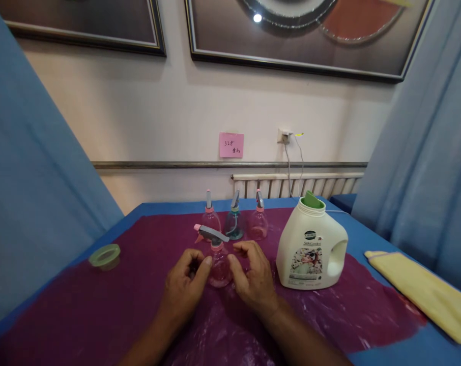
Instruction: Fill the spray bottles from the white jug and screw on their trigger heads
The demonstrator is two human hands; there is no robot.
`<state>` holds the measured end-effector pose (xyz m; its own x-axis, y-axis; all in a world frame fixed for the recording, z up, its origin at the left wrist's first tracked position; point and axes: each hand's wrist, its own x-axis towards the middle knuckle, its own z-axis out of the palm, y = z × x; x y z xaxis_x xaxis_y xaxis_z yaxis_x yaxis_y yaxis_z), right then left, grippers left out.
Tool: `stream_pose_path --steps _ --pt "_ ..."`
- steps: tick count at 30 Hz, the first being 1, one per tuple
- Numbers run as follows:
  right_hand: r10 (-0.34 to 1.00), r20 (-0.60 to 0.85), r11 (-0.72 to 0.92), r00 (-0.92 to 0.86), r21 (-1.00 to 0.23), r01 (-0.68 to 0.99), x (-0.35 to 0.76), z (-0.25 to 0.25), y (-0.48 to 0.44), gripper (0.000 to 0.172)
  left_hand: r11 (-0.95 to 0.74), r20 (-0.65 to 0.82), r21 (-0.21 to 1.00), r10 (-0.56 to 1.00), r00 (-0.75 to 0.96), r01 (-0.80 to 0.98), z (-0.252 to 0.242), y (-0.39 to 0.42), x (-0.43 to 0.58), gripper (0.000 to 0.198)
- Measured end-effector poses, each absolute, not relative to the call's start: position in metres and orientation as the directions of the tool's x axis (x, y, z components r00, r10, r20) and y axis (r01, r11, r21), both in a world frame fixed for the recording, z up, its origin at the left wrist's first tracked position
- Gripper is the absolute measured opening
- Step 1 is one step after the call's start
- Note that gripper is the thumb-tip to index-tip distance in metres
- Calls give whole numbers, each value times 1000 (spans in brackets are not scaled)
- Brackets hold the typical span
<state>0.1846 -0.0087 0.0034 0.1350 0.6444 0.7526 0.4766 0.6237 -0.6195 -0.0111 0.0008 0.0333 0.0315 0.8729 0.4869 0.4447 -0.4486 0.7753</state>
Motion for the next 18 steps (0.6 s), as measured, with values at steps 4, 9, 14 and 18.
stream_pose_path --steps 4,9,14,18 --pt "735 673 571 83 -680 461 187 9 -13 37 -473 462 783 877 133 404 36 -2 -13 53" --pt "879 475 425 37 -816 392 185 10 -12 66 -430 393 824 903 174 369 35 -2 -16 66" --pt "947 320 304 7 -907 291 182 16 -10 71 -343 320 860 939 125 378 33 0 -17 75" --pt "968 245 252 -59 -938 238 180 22 -11 73 -271 233 881 962 143 387 28 3 -18 78"
